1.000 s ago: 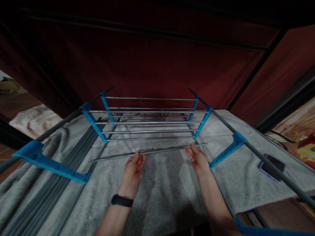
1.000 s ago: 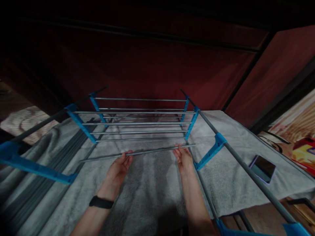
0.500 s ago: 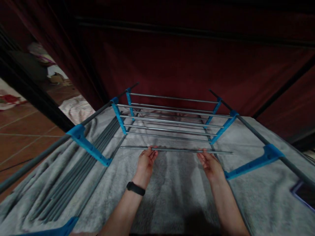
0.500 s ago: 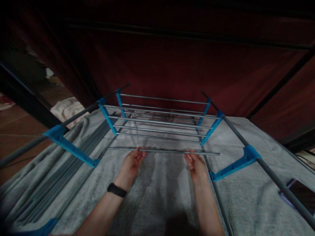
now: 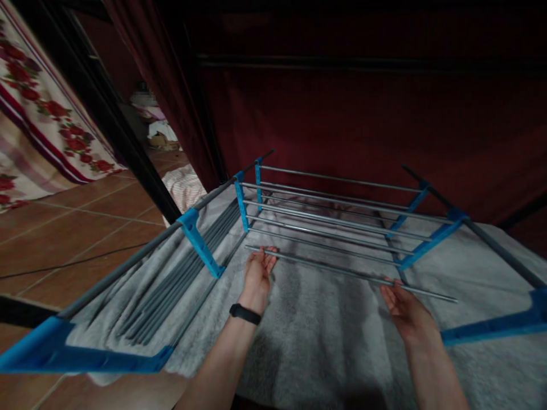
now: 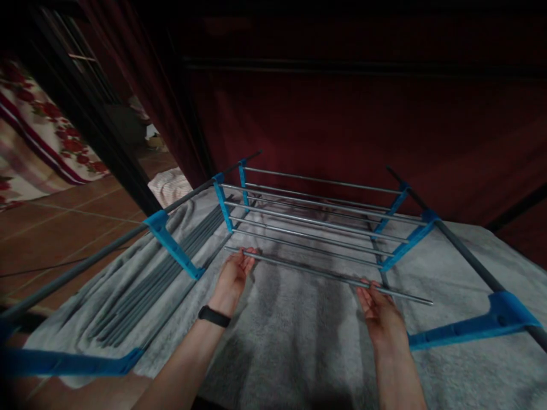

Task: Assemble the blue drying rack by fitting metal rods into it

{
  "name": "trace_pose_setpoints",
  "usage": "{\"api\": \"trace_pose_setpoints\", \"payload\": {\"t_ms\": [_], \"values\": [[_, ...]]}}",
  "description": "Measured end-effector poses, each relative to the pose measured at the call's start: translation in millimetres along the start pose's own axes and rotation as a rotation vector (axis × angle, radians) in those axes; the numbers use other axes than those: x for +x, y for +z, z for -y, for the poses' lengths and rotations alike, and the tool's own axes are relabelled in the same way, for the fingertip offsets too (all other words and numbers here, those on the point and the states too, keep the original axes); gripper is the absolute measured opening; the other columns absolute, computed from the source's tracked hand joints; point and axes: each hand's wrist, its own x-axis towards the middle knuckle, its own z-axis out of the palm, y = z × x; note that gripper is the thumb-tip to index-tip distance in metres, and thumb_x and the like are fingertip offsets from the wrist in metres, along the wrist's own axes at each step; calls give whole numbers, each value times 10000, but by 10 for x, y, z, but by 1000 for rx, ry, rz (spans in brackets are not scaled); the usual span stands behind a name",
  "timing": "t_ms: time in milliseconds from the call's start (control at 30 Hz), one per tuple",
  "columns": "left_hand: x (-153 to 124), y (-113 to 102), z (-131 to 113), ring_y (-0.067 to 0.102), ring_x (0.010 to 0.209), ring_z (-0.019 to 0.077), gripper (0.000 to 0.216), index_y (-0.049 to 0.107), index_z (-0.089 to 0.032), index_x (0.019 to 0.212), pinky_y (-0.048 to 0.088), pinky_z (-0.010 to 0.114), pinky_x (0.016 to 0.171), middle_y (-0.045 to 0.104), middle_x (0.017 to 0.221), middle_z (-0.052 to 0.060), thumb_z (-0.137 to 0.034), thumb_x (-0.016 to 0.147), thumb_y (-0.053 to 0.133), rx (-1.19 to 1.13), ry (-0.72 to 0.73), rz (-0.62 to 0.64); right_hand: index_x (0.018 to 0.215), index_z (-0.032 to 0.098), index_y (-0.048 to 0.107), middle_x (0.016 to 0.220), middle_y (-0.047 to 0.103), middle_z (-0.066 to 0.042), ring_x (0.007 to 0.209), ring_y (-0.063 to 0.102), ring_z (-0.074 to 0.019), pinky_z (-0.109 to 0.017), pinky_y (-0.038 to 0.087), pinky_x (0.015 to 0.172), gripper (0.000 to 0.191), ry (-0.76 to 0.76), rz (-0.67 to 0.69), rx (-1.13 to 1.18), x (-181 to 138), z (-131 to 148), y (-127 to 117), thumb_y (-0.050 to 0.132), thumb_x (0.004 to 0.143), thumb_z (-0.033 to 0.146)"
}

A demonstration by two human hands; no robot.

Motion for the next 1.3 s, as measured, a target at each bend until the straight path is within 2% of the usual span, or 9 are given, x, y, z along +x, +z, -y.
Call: {"api": "trace_pose_setpoints", "payload": {"t_ms": [233,400,700,1067,1200,1300], "values": [[7,14,-126,692,694,111,121,587,-132,849,564,191,647,698,803,59,-83,932,514,-14,27,-38,768,160,641,794,711,-24,756,710,-121,-217,614,719,166,38,-39,37,-84,76,81,604,784,-1],[36,29,-188,687,678,97,183,600,-130,891,559,168,612,690,792,52,-93,967,437,-16,13,-81,777,166,642,796,712,-22,730,704,-111,-199,609,713,168,46,-47,21,-67,76,72,601,791,3],[58,23,-212,695,703,100,157,624,-127,901,568,163,612,696,821,57,-92,950,480,-30,22,-97,803,178,652,835,717,-17,770,704,-116,-212,605,750,125,4,-22,9,-21,8,34,648,785,54],[29,29,-42,707,699,116,164,608,-132,812,599,205,667,710,799,59,-29,908,524,9,-44,1,795,168,668,831,726,-9,764,702,-117,-219,613,726,105,39,16,45,-121,-68,178,686,758,72],[-5,38,76,694,657,114,168,598,-135,765,600,226,677,709,789,64,-13,877,570,17,-93,4,777,173,670,853,731,-6,770,704,-129,-238,615,756,153,28,73,38,-150,-182,233,778,683,121],[-56,46,176,691,651,118,144,611,-128,748,596,234,680,712,790,72,-39,862,614,70,-126,57,763,176,671,864,738,-20,798,708,-149,-260,617,776,216,31,110,5,-177,-281,278,840,630,187]]}}
